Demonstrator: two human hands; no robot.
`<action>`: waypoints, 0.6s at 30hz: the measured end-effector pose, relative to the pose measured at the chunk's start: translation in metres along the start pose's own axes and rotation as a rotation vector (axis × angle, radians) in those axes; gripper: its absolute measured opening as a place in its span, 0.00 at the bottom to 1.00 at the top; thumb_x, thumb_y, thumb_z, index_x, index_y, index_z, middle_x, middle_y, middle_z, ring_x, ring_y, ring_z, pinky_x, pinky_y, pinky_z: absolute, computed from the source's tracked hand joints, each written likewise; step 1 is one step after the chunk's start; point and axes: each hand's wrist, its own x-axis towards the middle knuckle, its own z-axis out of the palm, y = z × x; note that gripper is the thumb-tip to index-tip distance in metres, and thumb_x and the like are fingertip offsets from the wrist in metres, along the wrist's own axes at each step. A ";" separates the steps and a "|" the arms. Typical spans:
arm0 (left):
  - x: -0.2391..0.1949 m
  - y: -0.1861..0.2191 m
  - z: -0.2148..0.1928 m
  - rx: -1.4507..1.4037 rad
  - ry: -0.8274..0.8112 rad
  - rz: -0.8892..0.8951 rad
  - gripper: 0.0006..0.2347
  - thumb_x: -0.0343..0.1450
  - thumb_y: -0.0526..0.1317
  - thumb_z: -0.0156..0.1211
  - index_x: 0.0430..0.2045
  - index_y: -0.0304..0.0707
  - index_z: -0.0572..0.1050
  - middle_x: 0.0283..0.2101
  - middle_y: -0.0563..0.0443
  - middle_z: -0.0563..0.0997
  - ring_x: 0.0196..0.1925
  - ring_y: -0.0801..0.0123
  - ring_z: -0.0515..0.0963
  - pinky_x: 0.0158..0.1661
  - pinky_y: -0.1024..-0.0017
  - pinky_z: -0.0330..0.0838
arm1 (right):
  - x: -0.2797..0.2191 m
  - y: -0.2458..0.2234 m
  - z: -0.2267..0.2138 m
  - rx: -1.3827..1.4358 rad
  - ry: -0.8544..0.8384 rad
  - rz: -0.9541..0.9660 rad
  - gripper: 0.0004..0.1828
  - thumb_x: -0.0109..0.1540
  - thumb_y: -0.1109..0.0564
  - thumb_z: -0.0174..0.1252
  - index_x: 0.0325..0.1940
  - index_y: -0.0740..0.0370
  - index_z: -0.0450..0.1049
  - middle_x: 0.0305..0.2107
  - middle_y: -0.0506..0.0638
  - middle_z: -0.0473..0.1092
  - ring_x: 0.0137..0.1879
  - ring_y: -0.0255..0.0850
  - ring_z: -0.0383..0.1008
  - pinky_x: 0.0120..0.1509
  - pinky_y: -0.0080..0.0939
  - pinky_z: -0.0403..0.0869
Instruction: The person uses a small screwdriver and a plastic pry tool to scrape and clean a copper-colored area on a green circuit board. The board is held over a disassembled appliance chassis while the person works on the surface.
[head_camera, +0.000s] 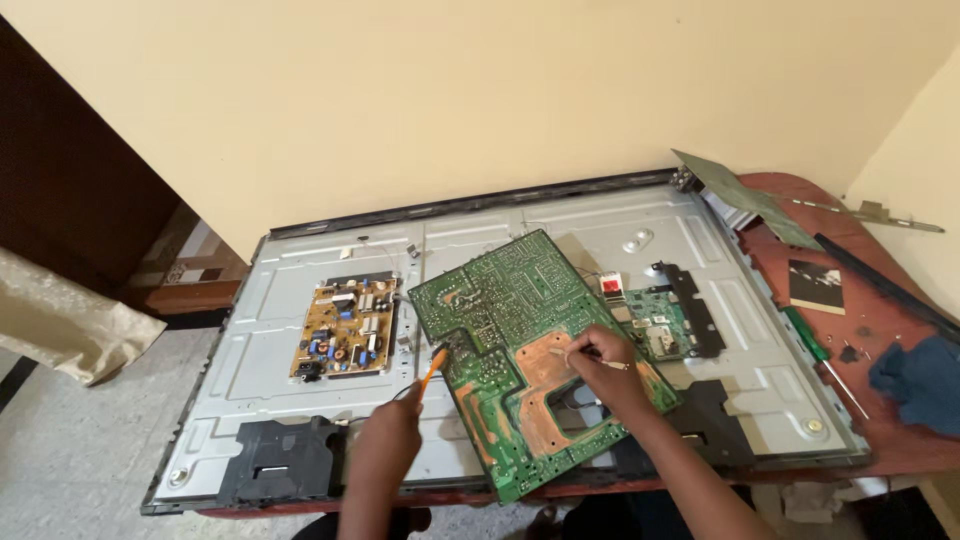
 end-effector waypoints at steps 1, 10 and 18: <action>-0.004 0.001 0.003 -0.022 -0.013 0.004 0.16 0.74 0.42 0.51 0.57 0.59 0.74 0.36 0.35 0.83 0.39 0.43 0.84 0.40 0.48 0.77 | -0.002 0.000 -0.002 -0.004 -0.008 0.001 0.04 0.56 0.63 0.63 0.29 0.67 0.76 0.26 0.48 0.74 0.31 0.31 0.73 0.35 0.35 0.73; -0.003 0.007 0.016 -0.015 0.005 -0.028 0.18 0.73 0.39 0.50 0.58 0.61 0.74 0.36 0.38 0.83 0.40 0.44 0.83 0.41 0.48 0.76 | -0.002 -0.002 -0.001 0.030 0.002 0.002 0.03 0.55 0.64 0.62 0.29 0.66 0.76 0.26 0.48 0.75 0.32 0.31 0.74 0.37 0.34 0.72; -0.016 0.055 0.044 0.007 -0.200 0.257 0.26 0.67 0.37 0.58 0.62 0.62 0.68 0.36 0.42 0.82 0.37 0.48 0.84 0.38 0.53 0.78 | -0.001 -0.006 -0.002 -0.005 0.010 -0.023 0.03 0.54 0.64 0.63 0.28 0.67 0.76 0.25 0.49 0.73 0.30 0.31 0.70 0.34 0.34 0.70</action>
